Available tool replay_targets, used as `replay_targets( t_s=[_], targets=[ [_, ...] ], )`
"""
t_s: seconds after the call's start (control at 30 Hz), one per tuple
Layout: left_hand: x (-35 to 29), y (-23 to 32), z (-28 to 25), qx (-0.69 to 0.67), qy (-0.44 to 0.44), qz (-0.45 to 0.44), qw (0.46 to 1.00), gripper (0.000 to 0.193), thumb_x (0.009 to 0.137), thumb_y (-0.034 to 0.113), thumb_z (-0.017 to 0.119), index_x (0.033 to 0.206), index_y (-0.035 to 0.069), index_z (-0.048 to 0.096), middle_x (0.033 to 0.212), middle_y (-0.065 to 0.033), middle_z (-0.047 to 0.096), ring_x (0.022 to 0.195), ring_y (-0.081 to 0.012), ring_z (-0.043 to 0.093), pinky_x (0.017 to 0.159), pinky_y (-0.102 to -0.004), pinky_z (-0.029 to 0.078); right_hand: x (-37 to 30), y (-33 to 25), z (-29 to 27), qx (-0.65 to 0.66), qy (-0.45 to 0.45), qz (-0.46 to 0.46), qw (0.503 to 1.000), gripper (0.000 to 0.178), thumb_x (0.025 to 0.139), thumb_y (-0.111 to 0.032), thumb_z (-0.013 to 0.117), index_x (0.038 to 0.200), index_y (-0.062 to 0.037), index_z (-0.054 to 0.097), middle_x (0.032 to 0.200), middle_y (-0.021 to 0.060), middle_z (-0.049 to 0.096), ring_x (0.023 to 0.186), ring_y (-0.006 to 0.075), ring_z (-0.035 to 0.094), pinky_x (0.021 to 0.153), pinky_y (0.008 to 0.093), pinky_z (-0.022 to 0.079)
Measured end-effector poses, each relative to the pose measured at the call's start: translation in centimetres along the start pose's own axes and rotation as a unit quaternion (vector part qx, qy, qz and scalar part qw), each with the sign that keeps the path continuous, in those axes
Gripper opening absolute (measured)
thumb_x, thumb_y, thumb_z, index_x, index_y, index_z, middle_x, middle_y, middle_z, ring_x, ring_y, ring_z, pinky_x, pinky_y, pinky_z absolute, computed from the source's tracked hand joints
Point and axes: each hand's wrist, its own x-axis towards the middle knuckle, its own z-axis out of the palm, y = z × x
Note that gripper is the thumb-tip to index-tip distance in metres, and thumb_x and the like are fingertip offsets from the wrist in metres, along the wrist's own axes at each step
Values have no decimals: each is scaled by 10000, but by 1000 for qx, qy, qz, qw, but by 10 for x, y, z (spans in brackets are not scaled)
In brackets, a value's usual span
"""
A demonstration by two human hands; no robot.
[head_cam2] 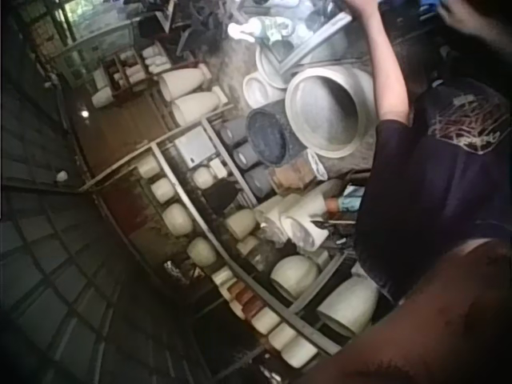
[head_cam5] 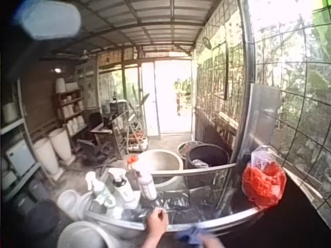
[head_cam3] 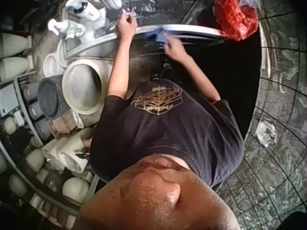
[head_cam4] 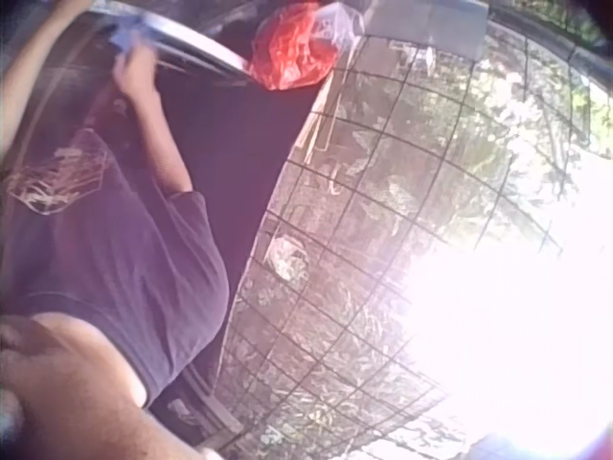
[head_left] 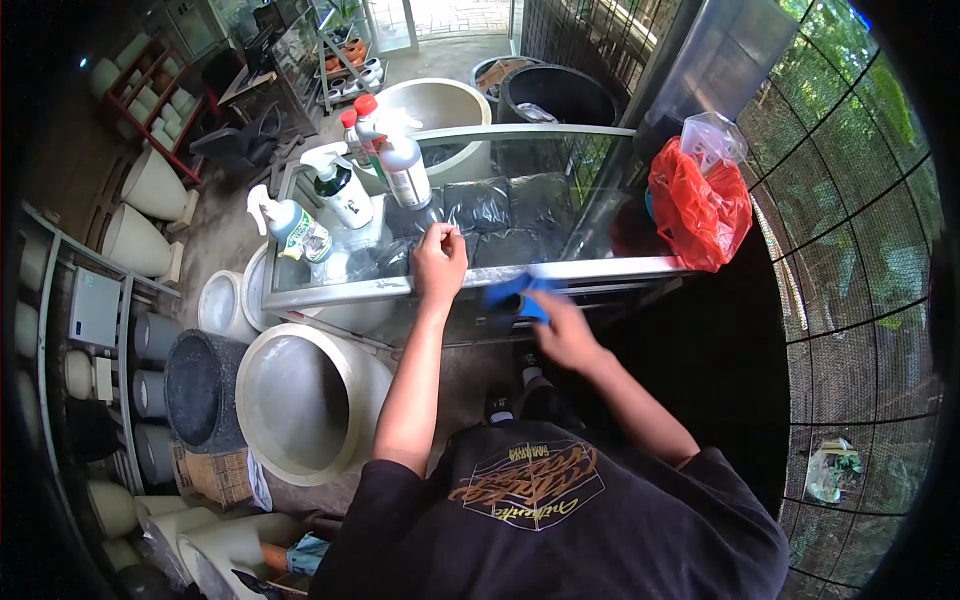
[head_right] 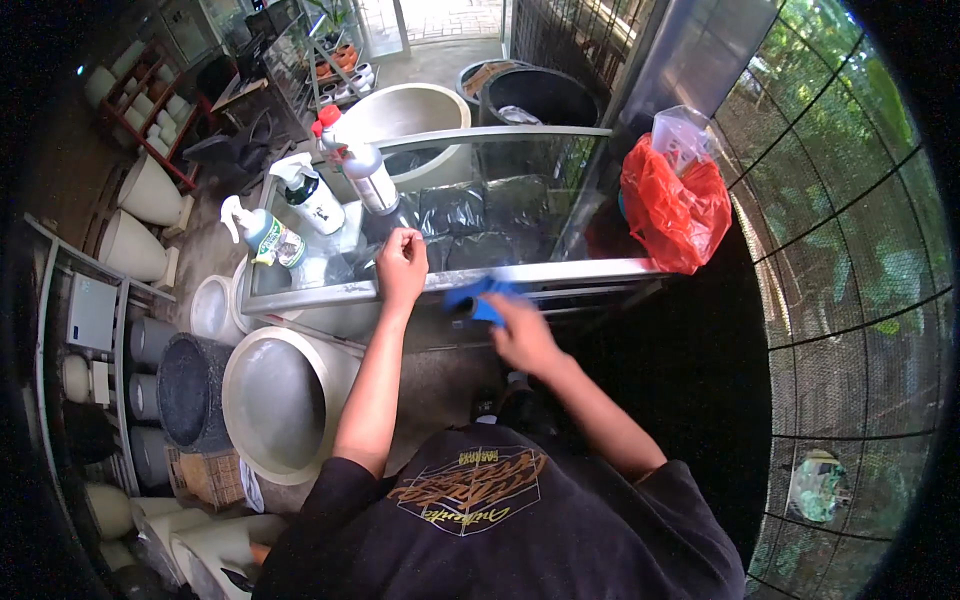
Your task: The person wipes the glass top of a display cabinet with a blue cloth, then moves several spray bottles and a red plastic bag to the side. They continue wiping the glass surface and the cabinet's metal frame, then reposition the items back onto the cabinet.
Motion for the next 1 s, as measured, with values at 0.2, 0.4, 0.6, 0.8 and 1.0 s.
replay_targets(
  t_s=[0.2, 0.4, 0.6, 0.8, 1.0],
  targets=[
    [-1, 2, -5, 7, -1, 16, 1000, 95, 924, 96, 645, 872, 17, 635, 713, -80, 652, 620, -150, 608, 591, -308, 478, -4, -14, -26, 60, 183, -13, 981, 311, 857, 17, 498, 1151, 27, 597, 1021, 186, 636, 976, 303, 625, 917, 390, 482],
    [0, 4, 0, 29, 1, 12, 1000, 101, 918, 103, 652, 871, 15, 633, 731, -88, 662, 623, -165, 618, 600, -310, 485, 56, 79, -92, -111, 433, 33, 894, 258, 894, -29, 556, 1148, 7, 578, 1050, 202, 638, 916, 349, 613, 845, 372, 474],
    [-1, -6, -3, -2, 7, 16, 1000, 102, 935, 95, 642, 872, 16, 629, 721, -56, 648, 608, -116, 585, 584, -284, 465, 34, -19, -19, 109, -91, 52, 988, 377, 875, -49, 591, 1246, 13, 559, 1210, 228, 624, 1171, 386, 576, 1041, 380, 406],
    [-1, -7, -7, -49, 26, -11, 998, 112, 962, 87, 627, 875, 16, 617, 691, 2, 598, 619, -47, 522, 575, -242, 431, 51, 28, -45, 61, 295, 4, 954, 368, 832, 32, 474, 1188, 38, 566, 1040, 201, 625, 1030, 300, 616, 969, 401, 462],
    [0, -2, 1, -11, 16, -19, 1000, 102, 896, 113, 656, 862, 19, 636, 707, -105, 657, 606, -217, 631, 577, -353, 485, 69, 83, -51, -257, 352, 22, 900, 450, 771, 12, 569, 1221, 36, 570, 1206, 251, 609, 1154, 445, 561, 1031, 487, 402]
  ],
)
